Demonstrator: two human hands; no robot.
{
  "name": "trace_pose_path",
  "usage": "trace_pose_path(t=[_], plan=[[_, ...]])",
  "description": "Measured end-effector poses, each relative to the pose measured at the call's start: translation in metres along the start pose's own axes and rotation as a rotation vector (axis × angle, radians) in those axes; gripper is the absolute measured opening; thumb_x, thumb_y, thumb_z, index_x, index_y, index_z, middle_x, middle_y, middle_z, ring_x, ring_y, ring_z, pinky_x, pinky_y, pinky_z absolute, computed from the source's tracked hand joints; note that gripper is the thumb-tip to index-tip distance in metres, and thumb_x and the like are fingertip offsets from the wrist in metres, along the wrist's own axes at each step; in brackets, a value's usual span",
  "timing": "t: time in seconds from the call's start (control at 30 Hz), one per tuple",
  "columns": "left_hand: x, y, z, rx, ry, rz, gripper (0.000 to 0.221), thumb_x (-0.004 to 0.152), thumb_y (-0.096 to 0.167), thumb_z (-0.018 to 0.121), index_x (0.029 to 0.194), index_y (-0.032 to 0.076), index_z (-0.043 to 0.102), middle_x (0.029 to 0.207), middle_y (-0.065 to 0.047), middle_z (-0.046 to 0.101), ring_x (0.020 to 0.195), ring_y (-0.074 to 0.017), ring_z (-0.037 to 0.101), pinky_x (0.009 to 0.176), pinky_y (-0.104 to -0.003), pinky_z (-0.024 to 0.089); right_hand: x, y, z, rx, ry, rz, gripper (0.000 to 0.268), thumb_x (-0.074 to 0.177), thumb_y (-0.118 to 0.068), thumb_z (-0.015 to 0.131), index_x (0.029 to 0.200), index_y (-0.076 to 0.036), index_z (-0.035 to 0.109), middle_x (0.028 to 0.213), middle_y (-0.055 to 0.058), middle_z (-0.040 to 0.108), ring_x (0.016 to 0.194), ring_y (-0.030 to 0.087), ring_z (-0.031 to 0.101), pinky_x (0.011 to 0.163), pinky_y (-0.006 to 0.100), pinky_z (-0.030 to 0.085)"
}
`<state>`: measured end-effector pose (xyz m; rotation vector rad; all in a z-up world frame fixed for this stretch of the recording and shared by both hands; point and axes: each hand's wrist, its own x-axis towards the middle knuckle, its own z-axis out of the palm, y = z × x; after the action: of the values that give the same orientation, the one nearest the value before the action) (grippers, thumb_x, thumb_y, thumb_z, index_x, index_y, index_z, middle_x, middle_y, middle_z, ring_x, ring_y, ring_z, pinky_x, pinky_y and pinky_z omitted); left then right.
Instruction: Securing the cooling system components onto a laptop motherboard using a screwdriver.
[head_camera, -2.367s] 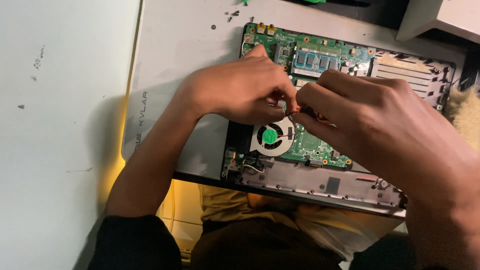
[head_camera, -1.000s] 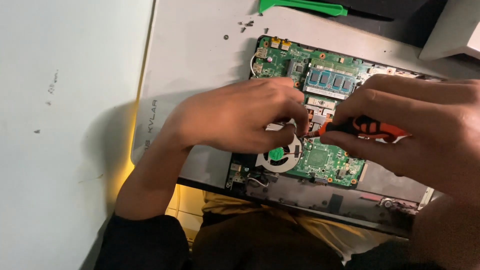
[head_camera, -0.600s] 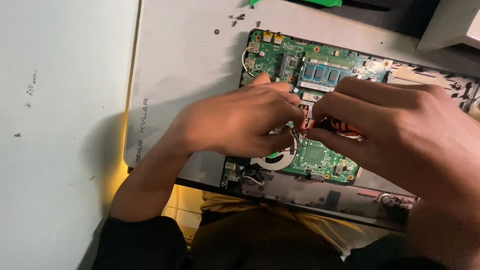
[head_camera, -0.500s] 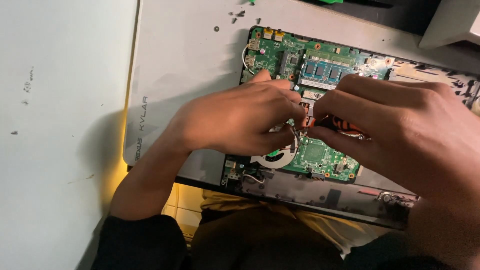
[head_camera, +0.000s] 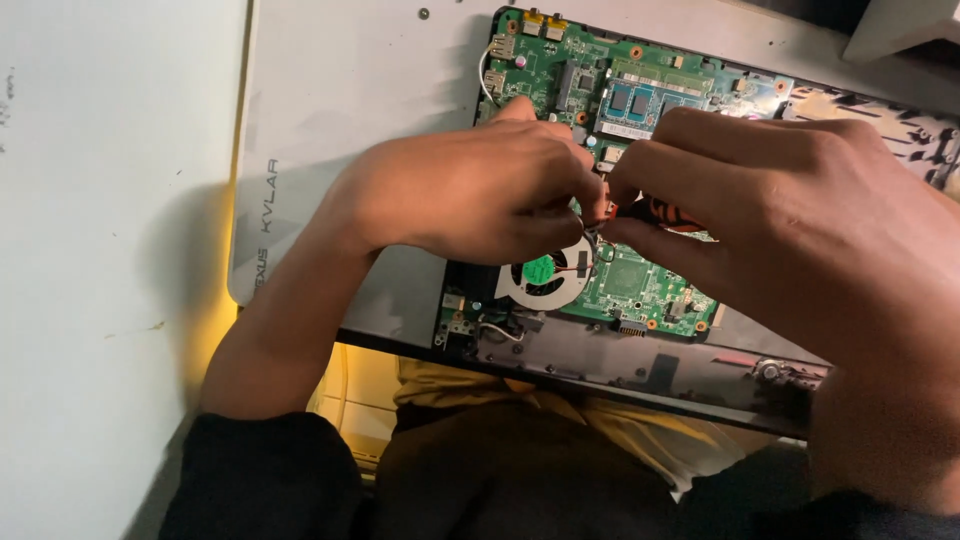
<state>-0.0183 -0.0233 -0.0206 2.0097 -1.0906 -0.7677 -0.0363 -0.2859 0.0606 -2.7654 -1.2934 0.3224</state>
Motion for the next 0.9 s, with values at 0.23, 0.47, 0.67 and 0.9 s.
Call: trace_pose_path(t=[0.23,0.47,0.67,0.9], plan=[[0.002,-0.001,0.0,0.002,-0.006,-0.013,0.037,0.118,0.033,0.054,0.124,0.016,0.086,0.121,-0.002,0.086,0.12,-0.0271,0.071,0.127,-0.067,0.025,0.0,0.001,-0.003,-0.009,-0.04,-0.028,0.022,0.124,-0.048,0.073,0.126,-0.027,0.072,0.105,-0.005,0.071,0.081,0.028,0.075,0.057,0.049,0.054],[0.001,0.0,0.0,0.022,-0.003,0.029,0.035,0.121,0.029,0.054,0.108,0.016,0.084,0.103,0.0,0.084,0.103,-0.0268,0.068,0.109,-0.054,0.034,-0.002,-0.003,-0.001,-0.117,-0.033,-0.042,0.025,0.129,-0.05,0.071,0.125,-0.025,0.07,0.102,-0.004,0.065,0.083,0.025,0.074,0.057,0.047,0.057],[0.0,-0.008,0.004,0.023,0.039,0.012,0.037,0.121,0.041,0.055,0.128,0.019,0.085,0.121,-0.001,0.085,0.118,-0.0259,0.071,0.113,-0.052,0.034,-0.003,-0.006,-0.005,-0.068,-0.017,-0.032,0.025,0.129,-0.048,0.074,0.122,-0.024,0.07,0.1,-0.004,0.064,0.08,0.026,0.07,0.058,0.047,0.054],[-0.001,-0.004,-0.004,0.024,0.035,0.021,0.035,0.121,0.035,0.054,0.117,0.021,0.086,0.106,0.0,0.083,0.104,-0.024,0.073,0.115,-0.051,0.036,-0.01,-0.006,0.003,-0.132,0.115,-0.001,0.027,0.135,-0.06,0.082,0.121,-0.037,0.078,0.119,-0.015,0.077,0.097,0.017,0.079,0.076,0.037,0.056]])
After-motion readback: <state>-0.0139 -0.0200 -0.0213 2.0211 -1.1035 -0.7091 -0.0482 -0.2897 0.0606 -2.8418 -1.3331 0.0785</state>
